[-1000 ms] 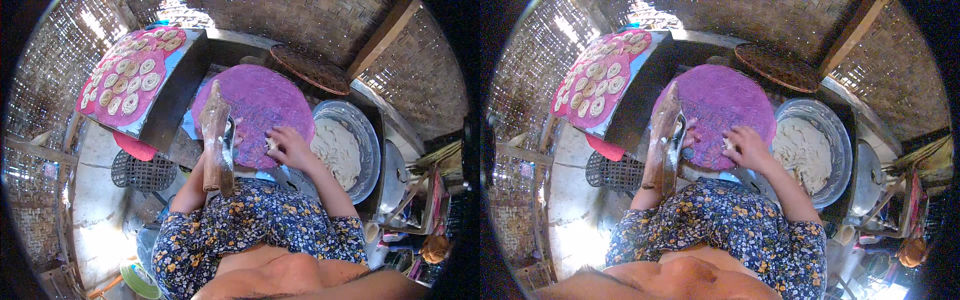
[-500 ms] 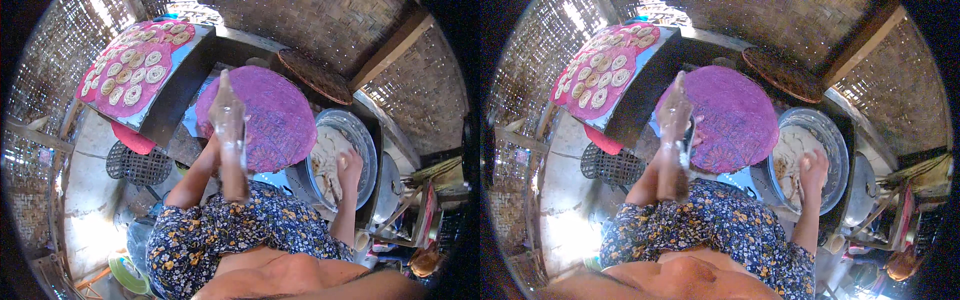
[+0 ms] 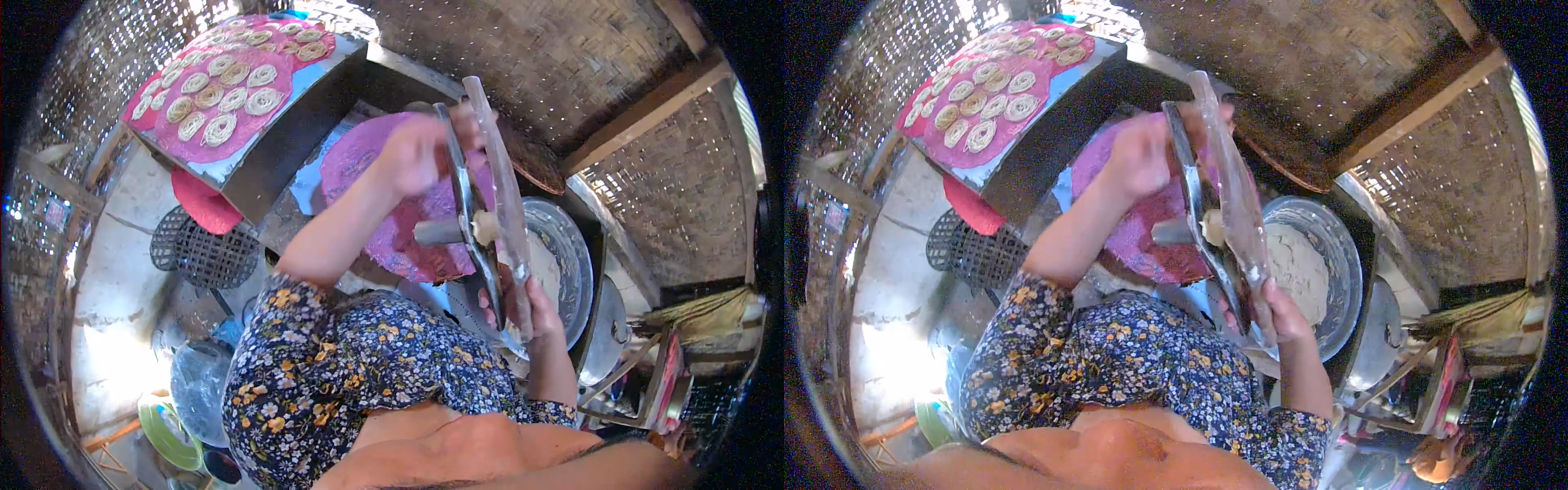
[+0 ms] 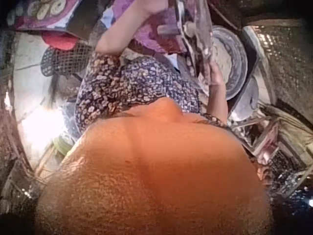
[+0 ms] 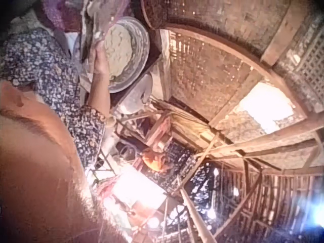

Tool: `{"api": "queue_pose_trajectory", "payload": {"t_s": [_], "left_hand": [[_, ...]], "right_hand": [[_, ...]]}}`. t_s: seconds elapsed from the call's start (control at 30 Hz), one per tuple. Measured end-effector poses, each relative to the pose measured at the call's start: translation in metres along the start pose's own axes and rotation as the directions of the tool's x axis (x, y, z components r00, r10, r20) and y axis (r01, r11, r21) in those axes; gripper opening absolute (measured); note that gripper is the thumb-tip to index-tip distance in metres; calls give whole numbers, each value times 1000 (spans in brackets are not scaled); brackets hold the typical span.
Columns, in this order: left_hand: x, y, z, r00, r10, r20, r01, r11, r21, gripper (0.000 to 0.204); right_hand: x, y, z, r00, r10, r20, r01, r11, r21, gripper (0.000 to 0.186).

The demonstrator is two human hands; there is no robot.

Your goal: The person uses a manual piping tool to extrude spirals of dough onto a cloth-covered board and uses a spoon to refill the tool from a large bowl of batter.

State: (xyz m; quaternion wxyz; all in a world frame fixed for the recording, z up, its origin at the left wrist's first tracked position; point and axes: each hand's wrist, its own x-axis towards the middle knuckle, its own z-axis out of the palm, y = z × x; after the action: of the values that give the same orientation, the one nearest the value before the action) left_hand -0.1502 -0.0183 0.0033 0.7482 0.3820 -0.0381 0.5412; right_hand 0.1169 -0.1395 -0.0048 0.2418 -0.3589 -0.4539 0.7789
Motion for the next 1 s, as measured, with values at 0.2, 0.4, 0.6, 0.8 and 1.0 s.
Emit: {"api": "queue_pose_trajectory", "payload": {"t_s": [0.2,0.4,0.6,0.8,1.0], "left_hand": [[35,2,-19,991,27,132,36,891,-453,66],[32,-22,-68,998,53,-23,-58,877,-477,65],[15,-20,-56,994,105,-40,-112,914,-390,63],[23,-16,-22,984,179,-17,-173,916,-362,60],[28,19,-10,973,220,75,-187,933,-309,61]], "right_hand": [[-14,-15,-14,991,121,-48,-122,992,-17,67],[12,-20,-21,966,179,-187,-221,947,-235,56],[2,-19,-3,966,198,-168,-241,925,-294,58],[-28,-46,-5,972,13,-236,-149,809,-568,56],[-15,-47,12,978,-23,-208,-93,840,-534,50]]}}
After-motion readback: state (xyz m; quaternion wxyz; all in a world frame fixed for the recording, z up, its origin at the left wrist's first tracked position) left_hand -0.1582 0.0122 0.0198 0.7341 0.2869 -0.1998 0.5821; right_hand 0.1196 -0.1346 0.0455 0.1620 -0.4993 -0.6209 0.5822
